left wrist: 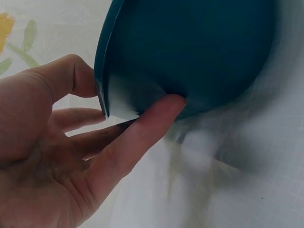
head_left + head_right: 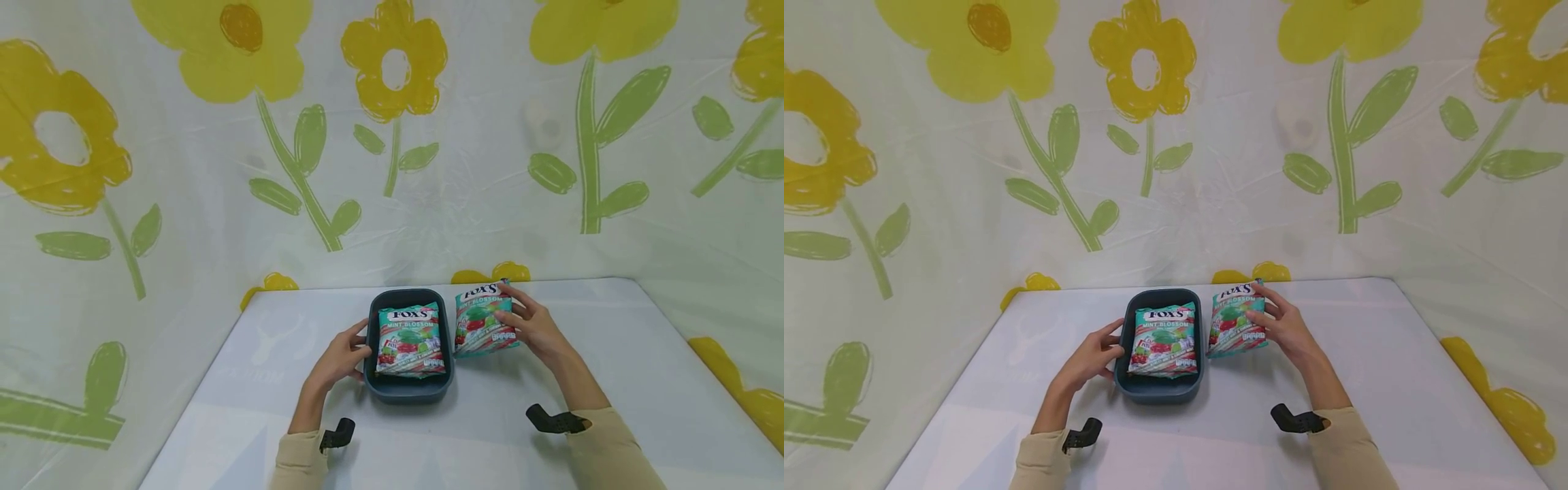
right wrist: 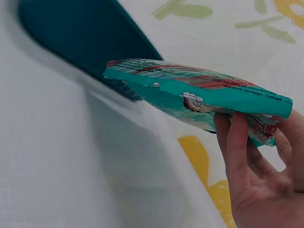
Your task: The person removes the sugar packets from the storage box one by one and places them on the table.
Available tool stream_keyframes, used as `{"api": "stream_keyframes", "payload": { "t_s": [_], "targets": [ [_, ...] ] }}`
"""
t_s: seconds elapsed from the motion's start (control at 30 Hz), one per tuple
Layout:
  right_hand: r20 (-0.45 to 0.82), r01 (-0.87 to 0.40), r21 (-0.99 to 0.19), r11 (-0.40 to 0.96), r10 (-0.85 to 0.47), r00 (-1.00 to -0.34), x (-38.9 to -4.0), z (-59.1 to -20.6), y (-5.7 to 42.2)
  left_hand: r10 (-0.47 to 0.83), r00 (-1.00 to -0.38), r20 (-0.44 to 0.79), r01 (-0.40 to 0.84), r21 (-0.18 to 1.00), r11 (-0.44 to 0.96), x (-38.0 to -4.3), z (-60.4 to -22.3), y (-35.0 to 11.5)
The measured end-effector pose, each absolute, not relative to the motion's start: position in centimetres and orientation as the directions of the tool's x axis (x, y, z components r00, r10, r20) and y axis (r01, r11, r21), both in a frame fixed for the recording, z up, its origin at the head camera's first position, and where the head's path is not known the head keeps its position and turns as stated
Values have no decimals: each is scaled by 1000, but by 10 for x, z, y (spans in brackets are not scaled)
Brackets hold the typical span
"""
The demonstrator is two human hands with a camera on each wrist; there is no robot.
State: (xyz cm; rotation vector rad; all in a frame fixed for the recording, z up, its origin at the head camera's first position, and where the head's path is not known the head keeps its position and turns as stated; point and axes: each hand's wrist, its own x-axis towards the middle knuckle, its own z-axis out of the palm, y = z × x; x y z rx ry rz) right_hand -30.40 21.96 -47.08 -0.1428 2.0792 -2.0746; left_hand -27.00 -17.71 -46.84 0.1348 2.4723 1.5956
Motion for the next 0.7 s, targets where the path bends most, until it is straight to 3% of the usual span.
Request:
{"api": "stream_keyframes", "payload": {
  "t_s": [0.7],
  "targets": [
    [-82, 74, -996, 46, -235, -968, -308, -482, 216, 195, -974, -113, -24, 913, 408, -270, -470, -179]
  ]
}}
